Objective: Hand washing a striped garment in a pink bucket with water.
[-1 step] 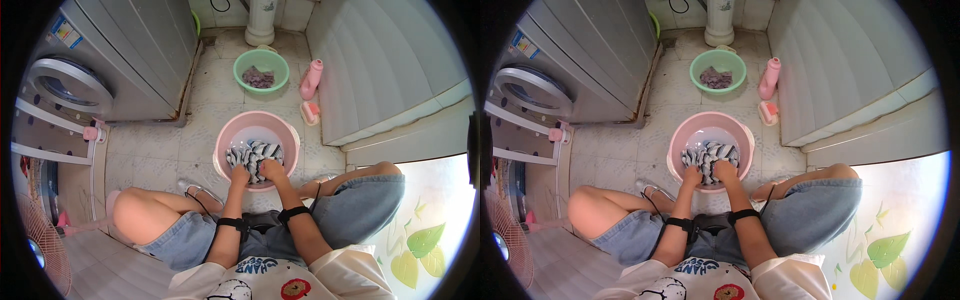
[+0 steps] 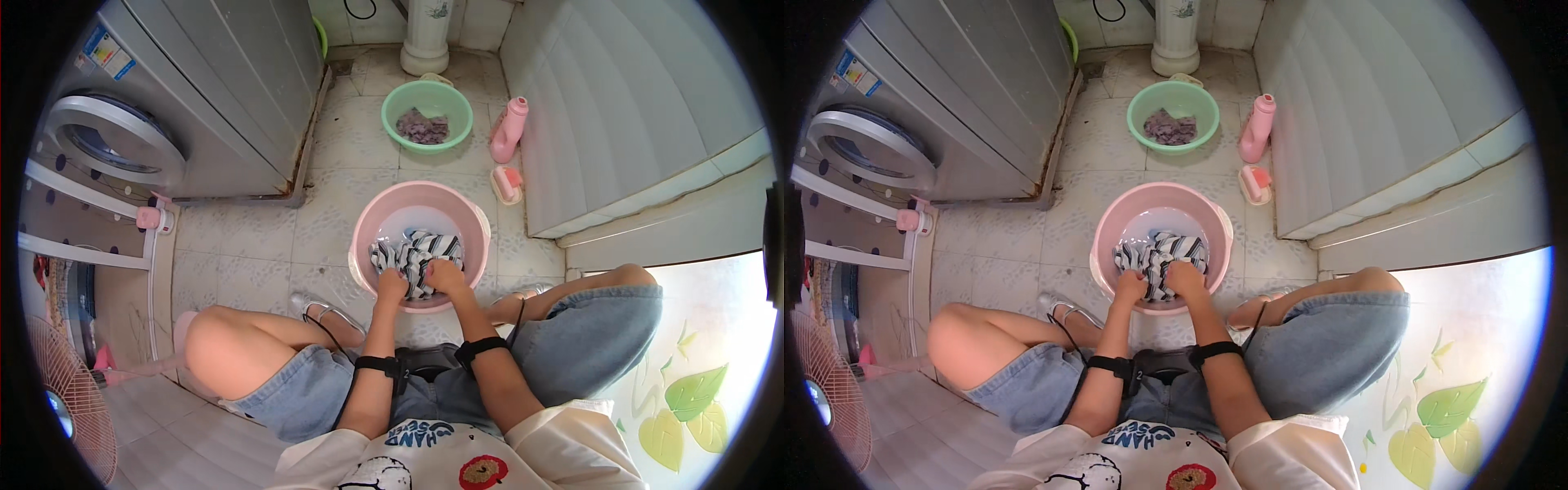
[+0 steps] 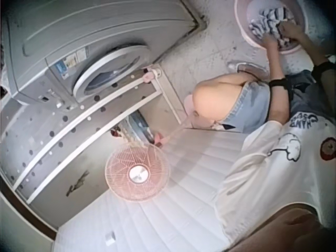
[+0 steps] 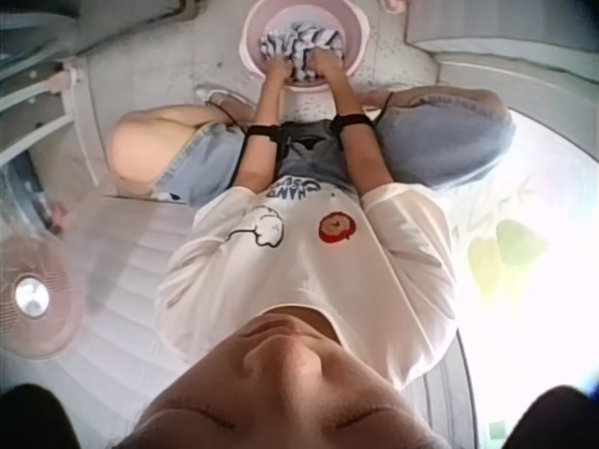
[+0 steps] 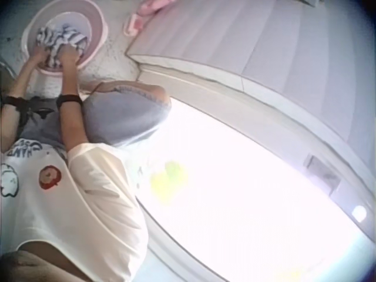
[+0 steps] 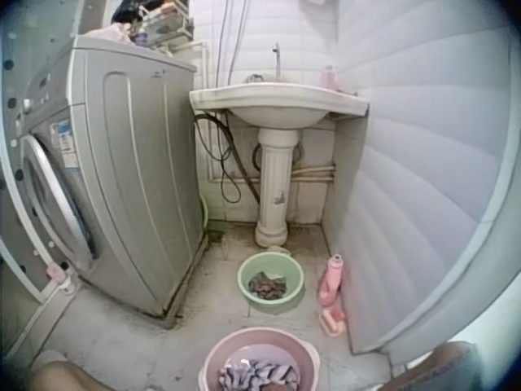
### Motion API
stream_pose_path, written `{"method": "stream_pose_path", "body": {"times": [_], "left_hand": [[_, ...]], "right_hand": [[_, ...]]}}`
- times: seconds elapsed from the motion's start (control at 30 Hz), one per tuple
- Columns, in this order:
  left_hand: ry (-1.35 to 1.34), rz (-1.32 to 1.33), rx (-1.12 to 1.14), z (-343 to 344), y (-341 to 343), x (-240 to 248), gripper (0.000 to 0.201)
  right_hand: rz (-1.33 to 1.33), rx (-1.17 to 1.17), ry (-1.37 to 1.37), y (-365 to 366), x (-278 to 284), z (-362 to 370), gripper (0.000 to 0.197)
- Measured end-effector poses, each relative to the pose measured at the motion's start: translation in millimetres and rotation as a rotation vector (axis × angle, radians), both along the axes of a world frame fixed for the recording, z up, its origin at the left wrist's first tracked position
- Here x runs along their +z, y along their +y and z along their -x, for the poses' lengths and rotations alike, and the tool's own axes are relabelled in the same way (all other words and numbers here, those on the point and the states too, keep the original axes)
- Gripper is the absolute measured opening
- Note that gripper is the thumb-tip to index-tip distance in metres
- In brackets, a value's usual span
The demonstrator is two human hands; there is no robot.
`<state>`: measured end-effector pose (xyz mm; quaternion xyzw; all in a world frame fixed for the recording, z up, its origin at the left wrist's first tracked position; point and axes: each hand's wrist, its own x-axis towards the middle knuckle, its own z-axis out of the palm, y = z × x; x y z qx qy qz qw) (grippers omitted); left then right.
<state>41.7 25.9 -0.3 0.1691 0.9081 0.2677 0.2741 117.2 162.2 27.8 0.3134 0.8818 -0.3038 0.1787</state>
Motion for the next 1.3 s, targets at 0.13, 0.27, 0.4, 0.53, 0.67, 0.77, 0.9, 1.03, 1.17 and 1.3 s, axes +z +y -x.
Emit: {"method": "stream_pose_path", "body": {"times": [0.13,0.27,0.4,0.53,0.67,0.77,0.9,1.03,1.17,1.3], "left_hand": [[-0.108,-0.117,0.171,7.2,8.8,32.2,0.019],[-0.184,-0.345,0.514,19.3,5.4,15.2,0.022],[-0.029,-0.436,0.521,23.5,8.5,11.7,0.023],[-0.119,-0.587,0.524,30.2,14.6,19.2,0.013],[-0.343,-0.794,0.622,36.5,13.3,57.2,0.011],[-0.480,-1.048,0.688,40.8,15.9,74.9,0.009],[-0.474,-1.155,0.679,42.3,21.0,86.0,0.007],[-0.332,-0.855,0.546,40.3,17.5,58.1,0.006],[-0.313,-0.650,0.458,28.2,5.7,11.6,0.011],[-0.186,-0.434,0.363,14.2,8.4,-2.1,0.030]], "right_hand": [[0.257,-0.142,0.412,13.5,-0.5,4.0,0.019],[0.264,-0.306,0.584,12.0,11.4,11.1,0.018],[0.307,-0.420,0.713,19.9,16.3,15.7,0.012],[0.377,-0.451,0.835,21.2,29.7,28.5,0.010],[0.515,-0.560,0.972,12.8,75.4,43.5,0.008],[0.584,-0.574,1.041,12.3,101.0,48.9,0.008],[0.563,-0.627,1.086,15.7,112.2,49.8,0.006],[0.362,-0.605,1.038,28.2,73.0,43.9,0.007],[0.257,-0.581,0.760,24.7,39.8,25.0,0.017],[0.013,-0.233,0.659,17.4,16.0,12.8,0.030]]}}
